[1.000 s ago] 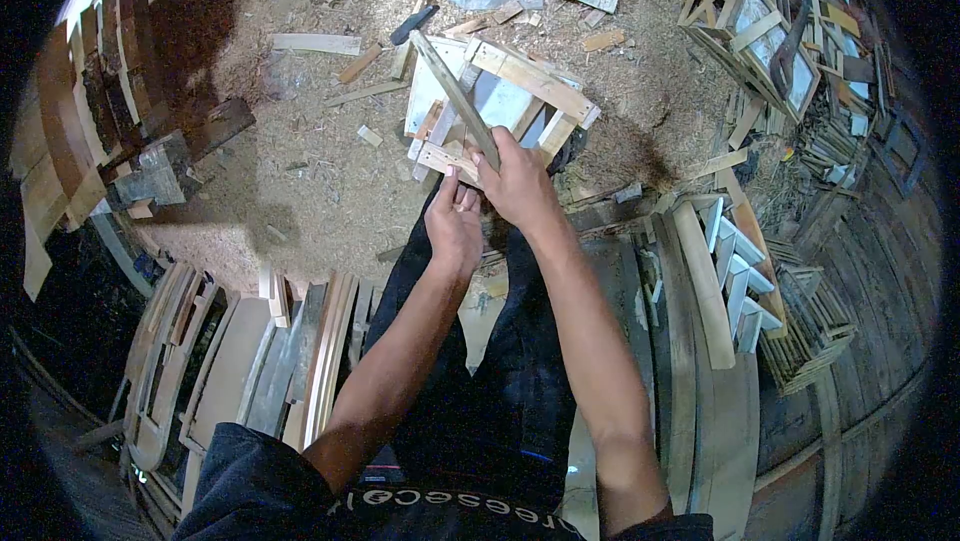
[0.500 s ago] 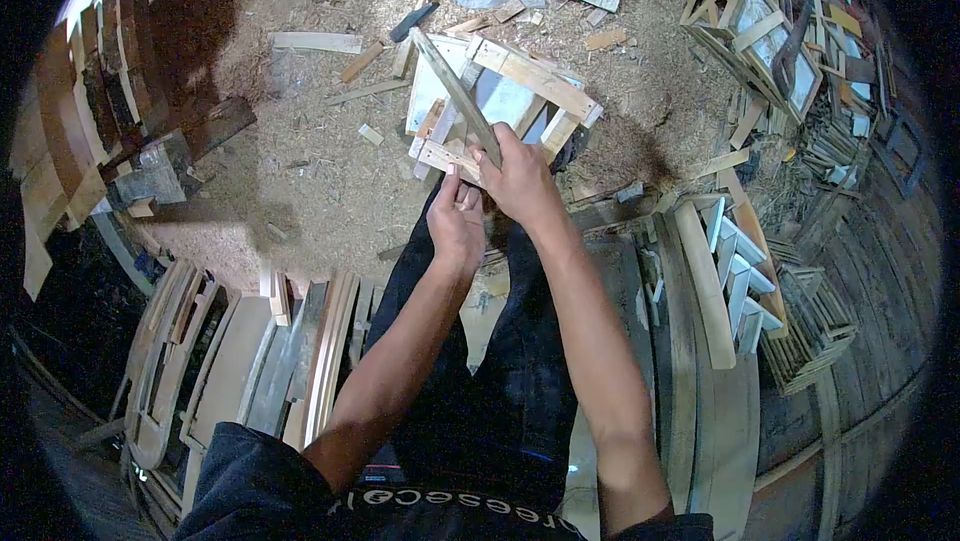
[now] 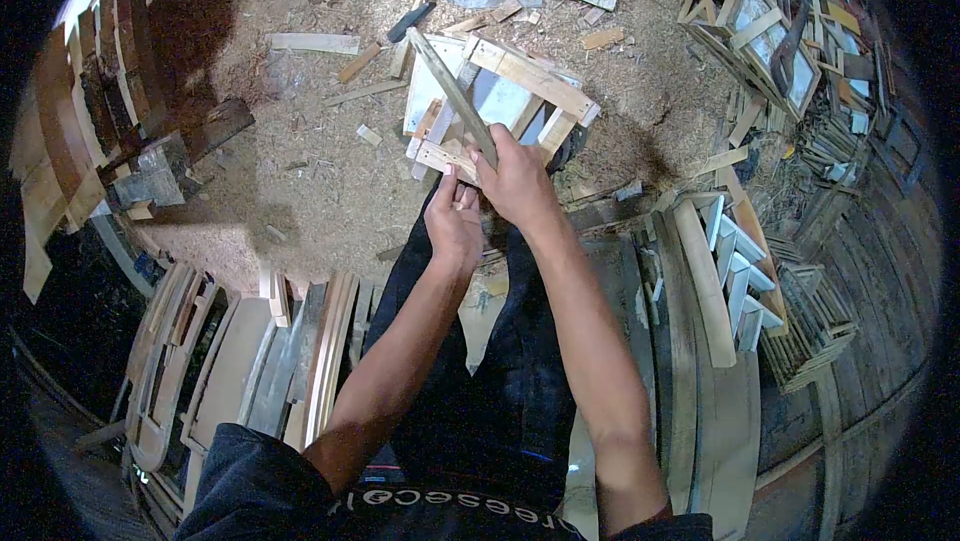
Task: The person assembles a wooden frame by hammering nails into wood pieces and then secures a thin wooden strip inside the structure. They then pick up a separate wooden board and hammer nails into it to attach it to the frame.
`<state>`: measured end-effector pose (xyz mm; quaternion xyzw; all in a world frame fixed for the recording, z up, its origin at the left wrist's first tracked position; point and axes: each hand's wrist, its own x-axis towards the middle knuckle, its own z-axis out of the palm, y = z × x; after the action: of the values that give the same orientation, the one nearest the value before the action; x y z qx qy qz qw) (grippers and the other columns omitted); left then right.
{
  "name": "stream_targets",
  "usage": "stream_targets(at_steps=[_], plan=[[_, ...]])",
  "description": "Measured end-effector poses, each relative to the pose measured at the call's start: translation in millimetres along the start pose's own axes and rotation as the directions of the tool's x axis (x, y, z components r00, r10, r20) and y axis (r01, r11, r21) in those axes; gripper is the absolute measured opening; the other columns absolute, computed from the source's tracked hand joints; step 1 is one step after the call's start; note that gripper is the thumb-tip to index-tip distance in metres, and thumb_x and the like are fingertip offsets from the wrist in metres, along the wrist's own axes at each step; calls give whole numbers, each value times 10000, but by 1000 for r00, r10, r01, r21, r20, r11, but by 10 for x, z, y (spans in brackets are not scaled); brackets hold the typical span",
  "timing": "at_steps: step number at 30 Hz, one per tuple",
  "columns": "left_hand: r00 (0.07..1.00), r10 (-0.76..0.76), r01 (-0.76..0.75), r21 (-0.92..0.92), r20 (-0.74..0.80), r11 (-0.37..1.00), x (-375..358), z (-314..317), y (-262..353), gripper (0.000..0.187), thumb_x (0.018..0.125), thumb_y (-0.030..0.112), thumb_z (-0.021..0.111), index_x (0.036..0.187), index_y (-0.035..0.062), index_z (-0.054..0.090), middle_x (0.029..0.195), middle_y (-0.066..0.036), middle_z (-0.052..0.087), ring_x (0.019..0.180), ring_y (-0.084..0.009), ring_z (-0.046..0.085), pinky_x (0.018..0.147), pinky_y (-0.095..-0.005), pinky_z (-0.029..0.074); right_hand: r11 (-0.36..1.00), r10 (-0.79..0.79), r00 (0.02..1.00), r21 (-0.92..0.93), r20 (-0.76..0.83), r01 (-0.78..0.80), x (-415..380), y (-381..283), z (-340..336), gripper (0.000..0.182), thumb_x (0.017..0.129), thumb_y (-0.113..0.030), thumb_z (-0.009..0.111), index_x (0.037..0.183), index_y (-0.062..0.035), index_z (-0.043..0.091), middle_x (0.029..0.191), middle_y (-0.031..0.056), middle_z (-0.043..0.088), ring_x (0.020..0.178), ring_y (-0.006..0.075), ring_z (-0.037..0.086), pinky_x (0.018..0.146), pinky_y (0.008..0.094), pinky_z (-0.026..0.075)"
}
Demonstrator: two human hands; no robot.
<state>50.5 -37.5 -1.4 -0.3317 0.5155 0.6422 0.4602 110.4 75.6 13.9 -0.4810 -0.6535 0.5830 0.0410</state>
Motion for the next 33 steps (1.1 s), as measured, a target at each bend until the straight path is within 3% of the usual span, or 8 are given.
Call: stream_targets(at_steps=[4,6,12,18,20,24,26,33], plan=[[1000,-21,21,-8,3,1000,26,-40,-15,221,998,182,563,1130,5,571,948,-4,597,717,-74,480,717,-229,416,1000,1,1000,9,-3,-1,-2,-4,-1,215,910,-166,631,1011,6,549,865,277,648,864,489,612,712,533,476],[1000,4,-4,4,-1,1000,12,-7,-12,266,1006,185,546,1186,-11,555,1053,-41,618,846,-98,553,810,-249,451,1000,9,1000,-20,7,-9,1,1,-4,215,912,-167,629,1012,6,549,860,277,646,862,490,611,714,534,474],[999,13,-12,22,-42,1000,-4,61,-1,333,1006,190,543,1254,-30,522,1197,-97,606,1087,-165,588,975,-296,449,999,18,1000,-30,0,-18,0,38,21,218,914,-175,626,1015,2,550,850,277,643,861,495,607,720,542,470],[999,38,-38,51,3,998,-41,90,14,373,998,213,560,1273,-34,507,1215,-104,599,1104,-176,589,984,-312,450,999,42,999,-28,1,-42,4,-3,0,235,907,-183,634,1023,7,557,853,282,643,857,494,611,713,539,475],[999,35,-34,59,-11,998,-27,78,14,383,995,215,564,1279,-35,502,1224,-109,599,1120,-183,587,992,-320,448,995,98,995,-26,10,-98,17,-36,-15,217,878,-167,676,988,-2,587,867,216,682,873,431,656,715,459,513],[999,51,-51,33,-5,998,20,49,-25,408,988,218,570,1296,-38,490,1243,-123,599,1159,-204,581,1009,-336,441,996,67,998,-63,1,-67,29,18,-23,219,880,-178,675,989,-9,591,873,212,684,873,429,656,713,460,511],[999,51,-52,40,15,998,20,38,-11,417,986,219,571,1302,-39,486,1252,-126,596,1165,-210,580,1019,-345,436,999,41,999,-3,23,-41,24,-4,-36,228,904,-175,637,1014,9,560,844,259,655,859,469,630,696,509,492],[999,29,-30,66,13,997,-24,84,29,418,993,225,558,1315,-29,480,1289,-127,571,1202,-217,551,1064,-366,399,1000,28,999,8,25,-28,15,18,-25,220,912,-172,627,1028,0,553,885,254,665,880,469,629,706,505,495]])
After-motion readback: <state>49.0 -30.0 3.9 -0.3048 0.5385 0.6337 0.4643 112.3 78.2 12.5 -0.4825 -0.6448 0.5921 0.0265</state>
